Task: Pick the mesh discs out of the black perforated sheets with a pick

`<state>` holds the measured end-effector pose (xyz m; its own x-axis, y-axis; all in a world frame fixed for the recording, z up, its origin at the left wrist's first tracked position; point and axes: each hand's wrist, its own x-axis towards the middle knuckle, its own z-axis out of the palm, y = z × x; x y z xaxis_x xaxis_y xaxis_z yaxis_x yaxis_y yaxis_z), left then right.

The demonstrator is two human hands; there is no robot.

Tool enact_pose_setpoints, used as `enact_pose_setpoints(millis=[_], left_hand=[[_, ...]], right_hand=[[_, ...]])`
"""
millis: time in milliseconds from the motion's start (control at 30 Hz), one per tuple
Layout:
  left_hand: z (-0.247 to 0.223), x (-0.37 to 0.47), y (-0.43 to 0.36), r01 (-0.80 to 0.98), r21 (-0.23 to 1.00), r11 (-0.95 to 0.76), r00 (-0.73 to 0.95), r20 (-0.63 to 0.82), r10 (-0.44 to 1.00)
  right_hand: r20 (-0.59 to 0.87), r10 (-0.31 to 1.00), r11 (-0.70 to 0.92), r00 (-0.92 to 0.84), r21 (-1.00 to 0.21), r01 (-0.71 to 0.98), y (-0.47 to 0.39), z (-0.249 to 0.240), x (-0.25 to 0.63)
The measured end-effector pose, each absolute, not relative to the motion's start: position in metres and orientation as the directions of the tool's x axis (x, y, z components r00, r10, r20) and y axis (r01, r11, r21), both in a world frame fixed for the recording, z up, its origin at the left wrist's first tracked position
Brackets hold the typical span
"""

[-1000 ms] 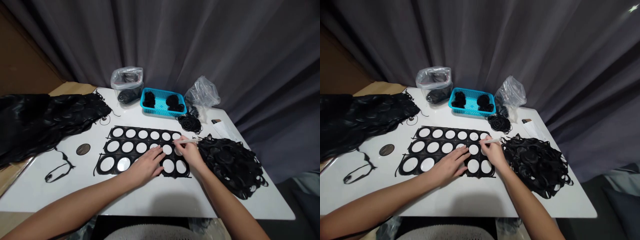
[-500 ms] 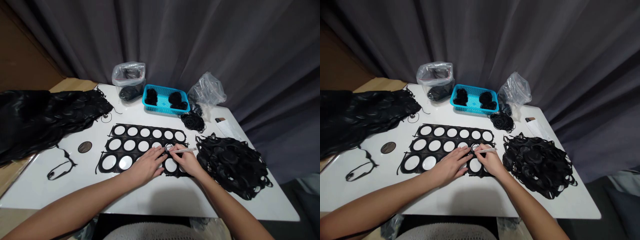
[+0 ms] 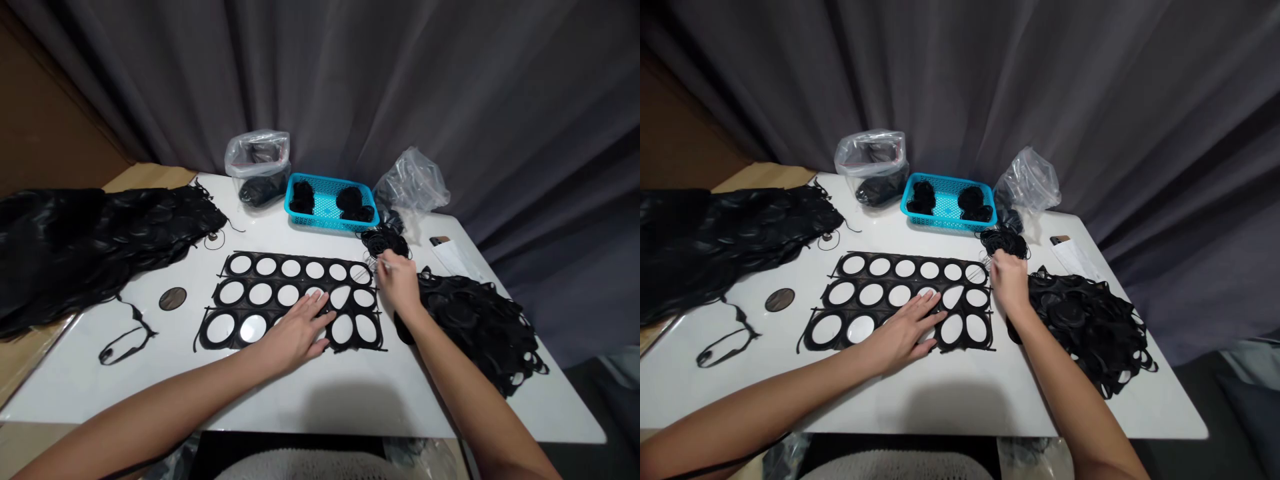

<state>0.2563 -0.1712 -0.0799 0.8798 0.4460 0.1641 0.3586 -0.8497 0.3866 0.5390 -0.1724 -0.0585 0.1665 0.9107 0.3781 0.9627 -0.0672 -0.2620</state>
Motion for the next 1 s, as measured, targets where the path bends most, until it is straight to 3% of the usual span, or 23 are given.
enact_pose_setpoints(millis=[133,333,467,800,867,1000], left_hand=[[-0.072,0.263,-0.157,0.345,0.368,-0.864,0.882,0.187,0.432],[-0.074,0.278,-0.130,0.419,0.264,-0.869,0.852,0.216,0.477],[-0.082,0.279,-0.130,0.438,0.235,-0.868,0.855,0.191,0.483],[-0.084,0.279,-0.132,0.440,0.255,-0.861,0.851,0.187,0.490],[-0.085,0.279,-0.132,0.442,0.258,-0.859,0.851,0.182,0.493],[-0.084,0.279,-0.133,0.454,0.270,-0.849,0.849,0.160,0.504]], right_hand=[[0.280,0.904,-0.144,0.323,-0.511,0.847,-0.149,-0.050,0.558],[0.070,0.987,-0.037,0.143,-0.772,0.634,-0.153,-0.058,0.507],[0.063,0.997,0.025,0.051,-0.839,0.544,-0.158,-0.068,0.493],[0.142,0.989,0.132,-0.036,-0.751,0.647,-0.163,-0.070,0.496],[0.211,0.973,0.212,-0.093,-0.656,0.725,-0.169,-0.071,0.490],[0.261,0.922,0.363,-0.286,-0.323,0.874,-0.173,-0.068,0.485]])
